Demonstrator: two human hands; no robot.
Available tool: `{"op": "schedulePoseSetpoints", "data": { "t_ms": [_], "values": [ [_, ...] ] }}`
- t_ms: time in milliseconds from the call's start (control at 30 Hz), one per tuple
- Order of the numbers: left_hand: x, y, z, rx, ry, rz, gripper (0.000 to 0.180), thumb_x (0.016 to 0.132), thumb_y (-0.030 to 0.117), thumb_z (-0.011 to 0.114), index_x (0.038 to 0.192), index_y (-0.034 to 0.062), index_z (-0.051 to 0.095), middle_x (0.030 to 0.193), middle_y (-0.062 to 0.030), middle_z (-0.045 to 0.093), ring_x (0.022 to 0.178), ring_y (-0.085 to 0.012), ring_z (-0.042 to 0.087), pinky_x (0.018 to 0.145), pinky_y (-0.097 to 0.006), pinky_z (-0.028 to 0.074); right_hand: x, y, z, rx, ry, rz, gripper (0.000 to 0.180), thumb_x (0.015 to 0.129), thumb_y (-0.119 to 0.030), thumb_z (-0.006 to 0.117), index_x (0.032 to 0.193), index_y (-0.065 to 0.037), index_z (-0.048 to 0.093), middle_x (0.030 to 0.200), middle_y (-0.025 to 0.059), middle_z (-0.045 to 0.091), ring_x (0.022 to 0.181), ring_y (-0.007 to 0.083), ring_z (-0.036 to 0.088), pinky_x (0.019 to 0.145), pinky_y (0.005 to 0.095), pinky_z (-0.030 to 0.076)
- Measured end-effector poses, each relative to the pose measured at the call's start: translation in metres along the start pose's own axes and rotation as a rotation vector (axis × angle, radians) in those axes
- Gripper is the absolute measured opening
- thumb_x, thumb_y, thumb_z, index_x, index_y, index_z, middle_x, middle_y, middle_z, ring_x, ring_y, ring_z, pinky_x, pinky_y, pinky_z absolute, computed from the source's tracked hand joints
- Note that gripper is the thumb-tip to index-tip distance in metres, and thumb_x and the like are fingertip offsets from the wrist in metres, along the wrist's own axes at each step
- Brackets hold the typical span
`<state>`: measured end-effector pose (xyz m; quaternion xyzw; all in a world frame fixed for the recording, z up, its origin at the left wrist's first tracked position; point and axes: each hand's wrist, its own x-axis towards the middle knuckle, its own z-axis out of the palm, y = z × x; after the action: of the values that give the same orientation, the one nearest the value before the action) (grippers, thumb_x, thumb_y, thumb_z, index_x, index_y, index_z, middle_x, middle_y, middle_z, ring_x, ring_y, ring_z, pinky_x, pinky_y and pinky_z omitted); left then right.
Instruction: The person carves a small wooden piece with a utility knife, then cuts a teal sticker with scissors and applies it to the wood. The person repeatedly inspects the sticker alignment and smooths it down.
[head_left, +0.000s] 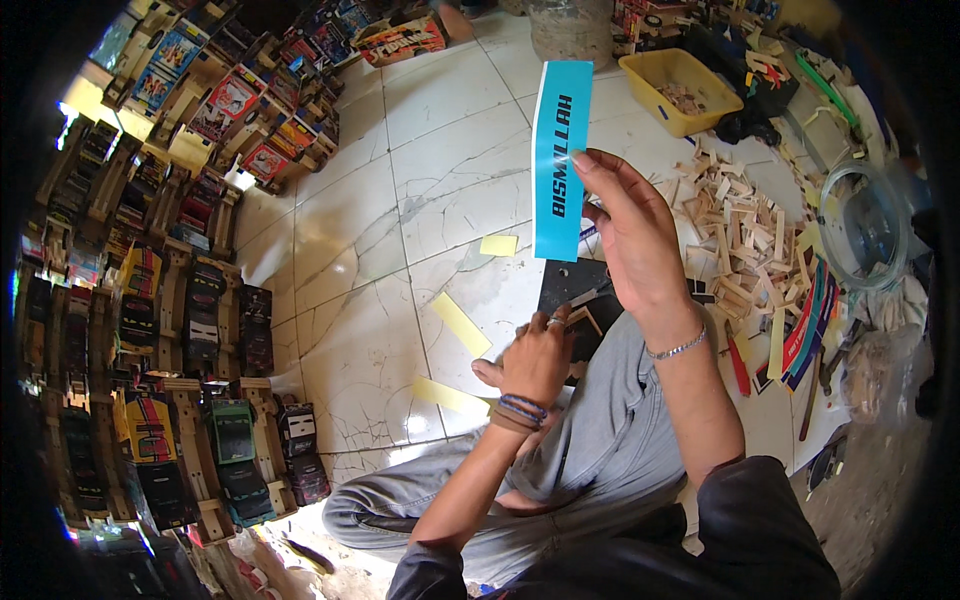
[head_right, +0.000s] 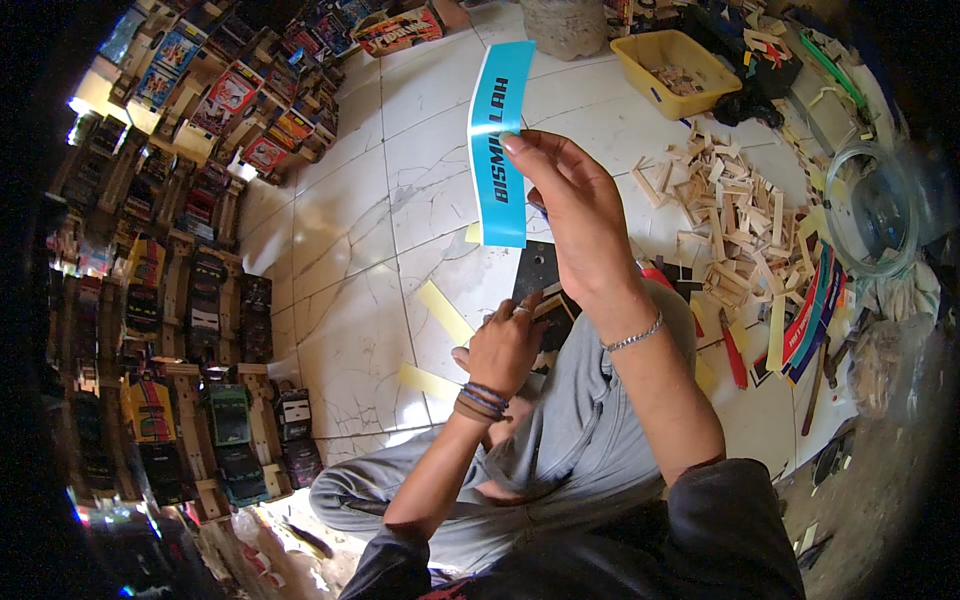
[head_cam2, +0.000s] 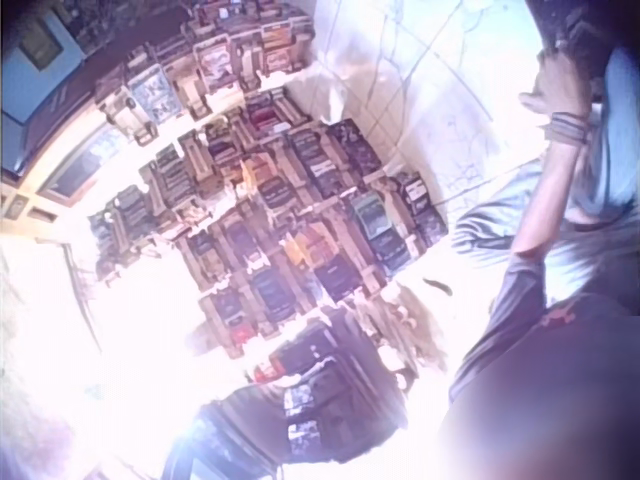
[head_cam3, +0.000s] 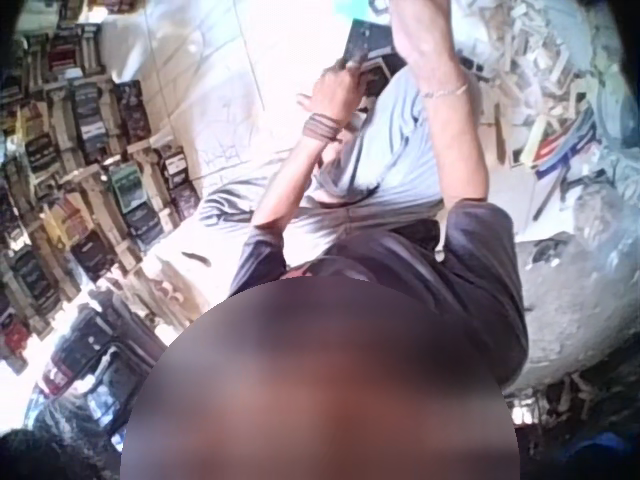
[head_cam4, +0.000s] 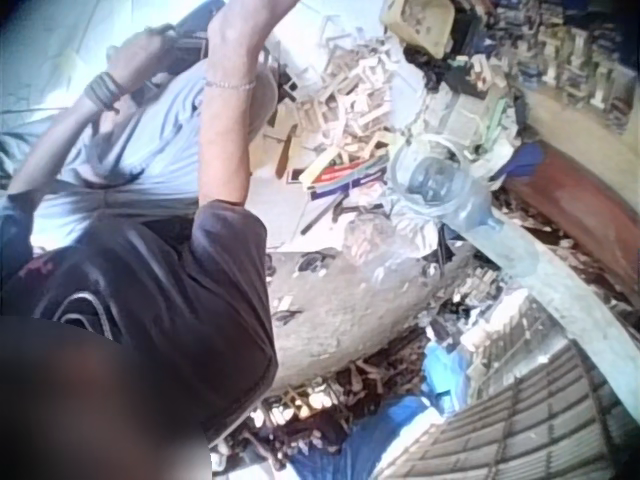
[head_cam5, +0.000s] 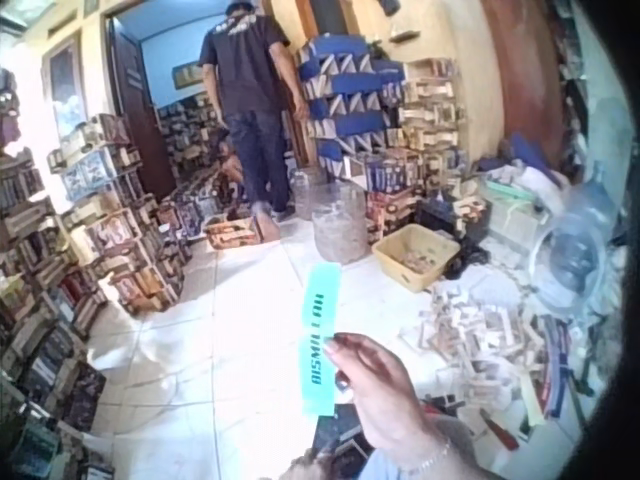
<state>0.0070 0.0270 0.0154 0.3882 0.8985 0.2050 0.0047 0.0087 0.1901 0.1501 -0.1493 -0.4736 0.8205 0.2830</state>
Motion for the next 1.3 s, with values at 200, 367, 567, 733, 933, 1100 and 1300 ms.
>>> {"op": "schedulePoseSetpoints", "data": {
  "t_ms": [200, 367, 567, 733, 933, 1100, 1300],
  "values": [
    [0.009, -0.016, 0.005, 0.114, -0.048, 0.057, 0.022, 0.089, 0.027, 0.069, 0.109, 0.0182, 0.074, 0.089, -0.0081, 0.07, 0.075, -0.0319, 0.07, 0.062, -0.044, 0.056, 0.0, -0.005, -0.006, 0.025, -0.029, -0.001, 0.028, 0.097, -0.026, 0.071, 0.117, -0.007, 0.069, 0.108, -0.0015, 0.07, 0.098, 0.005, 0.058, 0.087, 0.0271, 0.041],
    [-0.004, -0.027, -0.039, 0.167, 0.017, -0.046, 0.019, 0.092, 0.022, 0.07, 0.11, 0.0197, 0.077, 0.078, -0.0078, 0.073, 0.063, -0.028, 0.07, 0.054, -0.037, 0.053, -0.003, -0.009, -0.008, 0.093, -0.054, 0.095, 0.028, 0.1, -0.026, 0.066, 0.121, -0.008, 0.069, 0.113, -0.0007, 0.069, 0.106, 0.0074, 0.058, 0.092, 0.0308, 0.043],
    [-0.008, -0.041, -0.093, -0.491, 0.327, -0.013, 0.026, 0.093, -0.001, 0.067, 0.117, 0.0055, 0.073, 0.104, -0.0099, 0.077, 0.087, -0.0151, 0.074, 0.073, -0.029, 0.061, -0.006, -0.007, -0.003, 0.205, -0.167, 0.206, 0.028, 0.104, -0.027, 0.06, 0.123, -0.01, 0.068, 0.118, -0.001, 0.068, 0.111, 0.0098, 0.058, 0.096, 0.0347, 0.045],
    [-0.021, -0.043, -0.116, -0.666, 0.352, 0.0, 0.024, 0.095, -0.003, 0.067, 0.118, -0.0032, 0.07, 0.111, -0.0141, 0.074, 0.105, -0.0178, 0.068, 0.092, -0.03, 0.054, -0.01, -0.005, 0.0, 0.178, -0.25, 0.288, 0.027, 0.104, -0.028, 0.06, 0.124, -0.011, 0.067, 0.118, -0.002, 0.067, 0.109, 0.009, 0.058, 0.095, 0.0339, 0.046],
    [-0.031, -0.037, -0.117, -1.039, 0.472, -0.098, 0.025, 0.093, -0.005, 0.069, 0.118, -0.0042, 0.068, 0.107, -0.0132, 0.075, 0.098, -0.0182, 0.07, 0.084, -0.029, 0.058, -0.017, 0.004, 0.011, 0.099, -0.312, 0.296, 0.021, 0.098, -0.026, 0.069, 0.114, -0.012, 0.068, 0.108, -0.0049, 0.069, 0.098, 0.0048, 0.059, 0.082, 0.0256, 0.042],
    [-0.038, -0.035, -0.11, -1.204, 0.568, -0.148, 0.042, 0.09, -0.014, 0.067, 0.13, -0.0031, 0.059, 0.13, -0.0182, 0.061, 0.102, -0.0208, 0.07, 0.088, -0.03, 0.059, -0.023, 0.006, 0.016, 0.129, -0.318, 0.324, 0.021, 0.096, -0.02, 0.071, 0.114, -0.012, 0.064, 0.106, -0.0035, 0.069, 0.099, 0.0062, 0.059, 0.081, 0.0265, 0.043],
    [-0.026, -0.022, -0.095, -1.247, 0.646, -0.156, 0.045, 0.088, -0.015, 0.068, 0.13, -0.0035, 0.058, 0.113, -0.0051, 0.051, 0.103, -0.0227, 0.07, 0.091, -0.033, 0.061, -0.033, 0.018, 0.026, 0.145, -0.275, 0.336, 0.027, 0.094, -0.017, 0.073, 0.116, -0.013, 0.058, 0.109, -0.0007, 0.07, 0.101, 0.0096, 0.063, 0.08, 0.0278, 0.044]
  ]
}}
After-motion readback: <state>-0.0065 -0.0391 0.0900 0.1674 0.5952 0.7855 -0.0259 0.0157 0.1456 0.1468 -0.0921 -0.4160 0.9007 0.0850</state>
